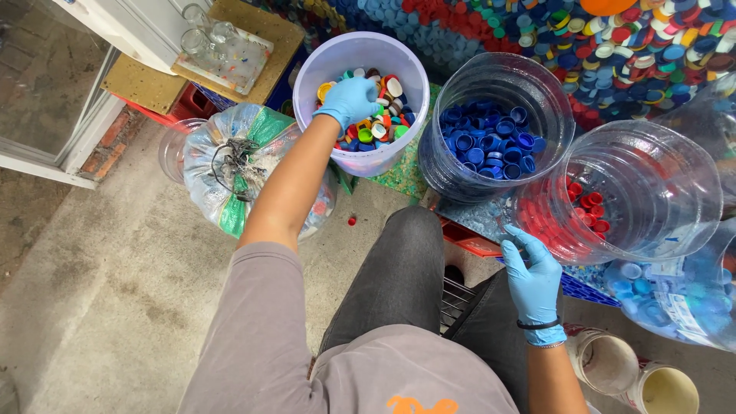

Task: The person sorts mixed plastic bottle caps from a white bucket into separate clear containers by color. They pick up caps by hand and place blue caps into one container and red caps into another, continuing the process for the duration of the video.

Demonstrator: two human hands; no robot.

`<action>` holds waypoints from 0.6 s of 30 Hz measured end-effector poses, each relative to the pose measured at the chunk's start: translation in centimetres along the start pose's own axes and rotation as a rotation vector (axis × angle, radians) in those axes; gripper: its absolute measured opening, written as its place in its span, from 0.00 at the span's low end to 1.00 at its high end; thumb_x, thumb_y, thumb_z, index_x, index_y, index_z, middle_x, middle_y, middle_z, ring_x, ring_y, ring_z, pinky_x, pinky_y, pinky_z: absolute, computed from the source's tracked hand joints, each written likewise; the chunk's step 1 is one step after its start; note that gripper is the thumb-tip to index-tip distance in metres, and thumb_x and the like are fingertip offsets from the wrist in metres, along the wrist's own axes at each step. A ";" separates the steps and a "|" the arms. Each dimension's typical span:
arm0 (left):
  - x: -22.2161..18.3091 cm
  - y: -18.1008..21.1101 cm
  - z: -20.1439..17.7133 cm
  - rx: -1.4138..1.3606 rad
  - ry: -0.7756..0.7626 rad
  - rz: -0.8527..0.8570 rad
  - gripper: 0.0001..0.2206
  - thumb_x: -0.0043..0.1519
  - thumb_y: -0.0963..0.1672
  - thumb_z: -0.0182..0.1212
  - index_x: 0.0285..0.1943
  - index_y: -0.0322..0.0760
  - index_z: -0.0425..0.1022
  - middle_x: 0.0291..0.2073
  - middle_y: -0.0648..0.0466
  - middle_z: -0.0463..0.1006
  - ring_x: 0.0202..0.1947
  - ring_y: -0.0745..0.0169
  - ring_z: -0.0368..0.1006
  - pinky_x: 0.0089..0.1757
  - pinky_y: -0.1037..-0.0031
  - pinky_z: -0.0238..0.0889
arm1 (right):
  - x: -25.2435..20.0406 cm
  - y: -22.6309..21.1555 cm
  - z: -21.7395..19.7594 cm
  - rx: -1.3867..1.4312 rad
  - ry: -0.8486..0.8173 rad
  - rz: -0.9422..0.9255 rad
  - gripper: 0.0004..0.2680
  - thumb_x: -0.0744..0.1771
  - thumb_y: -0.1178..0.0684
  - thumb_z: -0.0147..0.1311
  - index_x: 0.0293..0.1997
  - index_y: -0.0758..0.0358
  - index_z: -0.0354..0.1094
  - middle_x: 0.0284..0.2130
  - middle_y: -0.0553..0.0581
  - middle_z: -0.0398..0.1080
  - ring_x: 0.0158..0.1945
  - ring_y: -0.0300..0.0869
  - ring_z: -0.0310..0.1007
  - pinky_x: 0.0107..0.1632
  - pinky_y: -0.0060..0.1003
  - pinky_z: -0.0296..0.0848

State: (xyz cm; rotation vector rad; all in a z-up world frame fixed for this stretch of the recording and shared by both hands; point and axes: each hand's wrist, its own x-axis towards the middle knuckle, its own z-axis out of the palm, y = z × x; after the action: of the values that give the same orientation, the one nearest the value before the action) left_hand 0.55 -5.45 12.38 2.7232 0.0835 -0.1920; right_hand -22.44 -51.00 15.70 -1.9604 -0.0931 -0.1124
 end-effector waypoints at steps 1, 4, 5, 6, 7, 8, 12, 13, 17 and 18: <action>0.4 0.7 -0.1 0.009 0.012 0.083 0.17 0.60 0.50 0.65 0.56 0.47 0.75 0.52 0.48 0.77 0.55 0.38 0.73 0.53 0.50 0.67 | 0.0 -0.2 0.0 -0.049 -0.010 -0.013 0.10 0.70 0.59 0.58 0.58 0.64 0.74 0.47 0.62 0.76 0.46 0.47 0.74 0.53 0.44 0.73; 2.1 2.1 0.2 0.008 -0.036 0.104 0.29 0.61 0.43 0.61 0.74 0.47 0.61 0.68 0.48 0.65 0.62 0.36 0.66 0.58 0.48 0.62 | 0.1 -0.5 -0.2 -0.100 -0.023 -0.035 0.11 0.70 0.58 0.57 0.59 0.62 0.74 0.46 0.56 0.78 0.43 0.36 0.72 0.51 0.32 0.72; 2.6 2.5 0.5 -0.002 -0.100 0.039 0.32 0.62 0.41 0.57 0.78 0.49 0.54 0.75 0.50 0.58 0.67 0.37 0.62 0.62 0.50 0.59 | 0.0 -0.5 -0.3 -0.103 -0.028 -0.040 0.11 0.70 0.57 0.57 0.59 0.62 0.73 0.46 0.56 0.78 0.43 0.37 0.72 0.51 0.33 0.73; 2.9 2.6 0.7 -0.003 -0.100 0.043 0.32 0.62 0.41 0.57 0.78 0.49 0.54 0.75 0.50 0.58 0.67 0.37 0.62 0.62 0.50 0.59 | 0.0 -0.7 -0.4 -0.104 -0.025 -0.040 0.11 0.70 0.57 0.57 0.59 0.62 0.73 0.46 0.56 0.78 0.43 0.37 0.72 0.51 0.33 0.73; 3.3 2.7 0.9 -0.024 -0.122 0.019 0.31 0.63 0.40 0.54 0.78 0.49 0.55 0.74 0.48 0.58 0.67 0.35 0.63 0.61 0.51 0.60 | 0.0 -1.0 -0.4 -0.080 -0.022 -0.022 0.11 0.69 0.58 0.56 0.59 0.63 0.73 0.46 0.57 0.78 0.46 0.38 0.74 0.53 0.33 0.74; 3.6 2.9 1.1 -0.046 -0.144 -0.005 0.29 0.65 0.39 0.51 0.78 0.50 0.56 0.73 0.47 0.58 0.66 0.33 0.63 0.61 0.52 0.60 | -0.1 -1.2 -0.5 -0.055 -0.019 -0.005 0.11 0.69 0.59 0.56 0.58 0.64 0.73 0.47 0.59 0.77 0.49 0.40 0.76 0.55 0.34 0.76; 7.4 -0.5 5.1 0.022 -0.085 0.026 0.24 0.60 0.45 0.60 0.68 0.48 0.70 0.60 0.48 0.76 0.62 0.45 0.72 0.60 0.58 0.67 | -0.1 -0.3 -0.7 0.009 0.033 0.015 0.10 0.69 0.61 0.60 0.57 0.65 0.75 0.47 0.68 0.76 0.49 0.57 0.76 0.55 0.55 0.74; 7.1 -0.6 4.7 -0.026 -0.100 0.011 0.25 0.57 0.46 0.65 0.66 0.48 0.72 0.61 0.49 0.76 0.63 0.46 0.71 0.60 0.59 0.66 | -0.1 -0.3 -0.7 0.001 0.030 0.002 0.10 0.69 0.61 0.60 0.57 0.65 0.75 0.47 0.68 0.76 0.48 0.57 0.76 0.55 0.55 0.74; 5.4 -1.0 2.8 -0.132 -0.149 -0.056 0.36 0.46 0.51 0.77 0.68 0.53 0.71 0.64 0.50 0.73 0.65 0.48 0.69 0.62 0.60 0.63 | 0.0 0.9 -0.6 -0.040 0.015 -0.028 0.09 0.69 0.61 0.60 0.55 0.65 0.76 0.46 0.67 0.76 0.50 0.55 0.77 0.56 0.53 0.74; 5.0 -0.7 2.4 -0.131 -0.150 -0.058 0.36 0.46 0.51 0.77 0.68 0.53 0.71 0.64 0.50 0.73 0.65 0.48 0.69 0.62 0.60 0.63 | 0.0 0.5 -0.4 -0.039 0.014 -0.026 0.09 0.69 0.61 0.60 0.55 0.65 0.76 0.46 0.67 0.76 0.50 0.55 0.77 0.56 0.53 0.74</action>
State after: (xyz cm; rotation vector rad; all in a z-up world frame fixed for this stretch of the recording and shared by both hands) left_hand 5.11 -5.59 9.24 2.5691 0.1273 -0.3931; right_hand -22.40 -51.59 15.37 -1.9970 -0.1082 -0.1460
